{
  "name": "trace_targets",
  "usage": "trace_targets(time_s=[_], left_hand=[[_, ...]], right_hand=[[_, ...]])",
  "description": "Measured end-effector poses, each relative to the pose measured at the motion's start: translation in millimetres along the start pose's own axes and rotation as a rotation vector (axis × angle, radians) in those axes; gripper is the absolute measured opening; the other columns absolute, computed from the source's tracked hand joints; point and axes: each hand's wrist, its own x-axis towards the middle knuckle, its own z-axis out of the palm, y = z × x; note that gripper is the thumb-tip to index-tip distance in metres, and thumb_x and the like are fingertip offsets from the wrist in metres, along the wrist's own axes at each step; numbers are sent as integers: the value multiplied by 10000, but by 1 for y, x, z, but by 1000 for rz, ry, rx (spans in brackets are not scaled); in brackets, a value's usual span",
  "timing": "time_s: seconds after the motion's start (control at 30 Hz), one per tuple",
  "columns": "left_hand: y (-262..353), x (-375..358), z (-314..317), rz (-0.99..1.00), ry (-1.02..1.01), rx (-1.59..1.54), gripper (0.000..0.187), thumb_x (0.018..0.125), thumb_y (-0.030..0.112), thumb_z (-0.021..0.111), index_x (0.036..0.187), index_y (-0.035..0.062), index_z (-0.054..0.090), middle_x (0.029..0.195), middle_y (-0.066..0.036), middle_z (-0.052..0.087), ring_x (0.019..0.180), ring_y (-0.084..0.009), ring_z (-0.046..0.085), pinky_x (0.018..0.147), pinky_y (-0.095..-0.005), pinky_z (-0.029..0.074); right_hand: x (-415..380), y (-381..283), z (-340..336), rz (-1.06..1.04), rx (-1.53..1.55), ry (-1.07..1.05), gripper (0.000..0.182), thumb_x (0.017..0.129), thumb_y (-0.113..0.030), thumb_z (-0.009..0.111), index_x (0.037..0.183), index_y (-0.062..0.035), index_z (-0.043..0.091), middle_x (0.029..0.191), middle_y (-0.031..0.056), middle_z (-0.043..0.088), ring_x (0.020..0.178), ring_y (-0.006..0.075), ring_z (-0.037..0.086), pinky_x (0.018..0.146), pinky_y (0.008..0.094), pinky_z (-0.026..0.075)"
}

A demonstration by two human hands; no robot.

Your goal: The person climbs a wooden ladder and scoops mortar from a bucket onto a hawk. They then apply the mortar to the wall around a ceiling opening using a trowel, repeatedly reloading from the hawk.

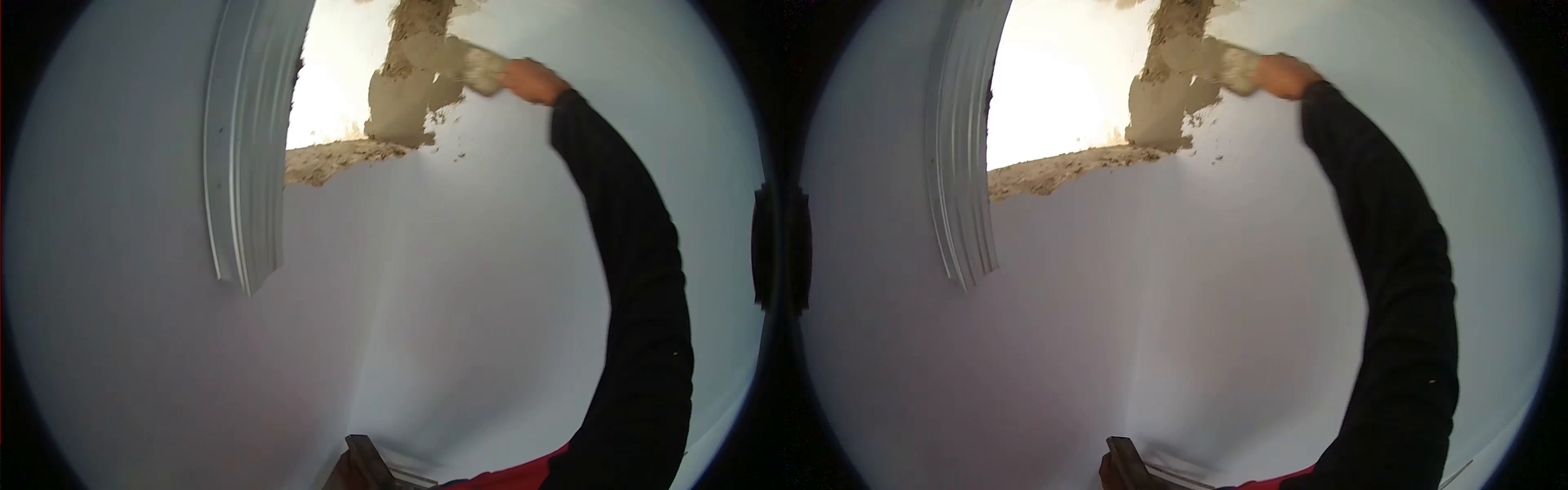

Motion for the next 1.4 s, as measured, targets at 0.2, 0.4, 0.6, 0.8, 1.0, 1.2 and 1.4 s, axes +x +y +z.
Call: trace_targets(time_s=[0.2, 0.4, 0.6, 0.8, 1.0, 1.2, 1.4], left_hand=[[-16, -12, -2, 128, 22, 250, 427, 847, 222, 550, 1207, -1, 497, 1100, -202, 572, 1028, -345, 543, 891, -434, 431], [-34, -31, 28, 181, -31, 545, 362, 827, 179, 576, 1143, 4, 556, 1051, -190, 615, 981, -347, 584, 861, -434, 452], [-97, -72, 49, -97, 41, 225, 368, 836, 165, 576, 1158, -7, 537, 1089, -228, 589, 1020, -415, 544, 867, -469, 433], [-102, -135, 133, -792, 402, -140, 271, 863, 216, 561, 1065, 36, 543, 968, -121, 610, 896, -289, 608, 748, -380, 510], [-87, -180, 112, -1388, 848, -499, 323, 967, 255, 419, 1158, 19, 527, 989, -125, 604, 924, -239, 602, 730, -363, 524], [-47, -174, 111, -1225, 644, -125, 341, 997, 252, 360, 1158, -10, 510, 967, -78, 595, 849, -151, 589, 739, -297, 500], [-114, -209, 127, -1193, 667, -135, 332, 1004, 262, 341, 1163, 4, 479, 988, -83, 576, 847, -155, 583, 731, -298, 502]], right_hand=[[-133, 64, -16, 277, -147, 172, 347, 945, -317, 445, 881, -2, 574, 811, 229, 626, 764, 415, 608, 687, 493, 470], [-365, -24, 56, 544, 1044, -389, 254, 885, -272, 513, 802, -36, 558, 613, 34, 512, 515, 110, 485, 465, 267, 419], [-602, -156, 258, 177, 1075, -1140, 267, 882, -255, 515, 768, -23, 580, 722, 174, 621, 608, 288, 604, 534, 399, 465], [-694, -220, 376, 215, 925, -1593, 340, 851, -331, 506, 968, -29, 608, 914, 232, 647, 895, 434, 609, 789, 498, 492], [-689, -339, 393, -159, 635, -1868, 324, 867, -286, 500, 1045, -40, 610, 913, 203, 659, 889, 391, 632, 803, 476, 508], [-701, -441, 426, -371, 667, -1742, 246, 897, -231, 505, 926, -36, 652, 938, 173, 645, 870, 342, 641, 756, 451, 534], [-829, -577, 506, -315, 872, -1626, 231, 897, -210, 517, 977, -7, 592, 969, 201, 628, 883, 365, 624, 742, 478, 515]])
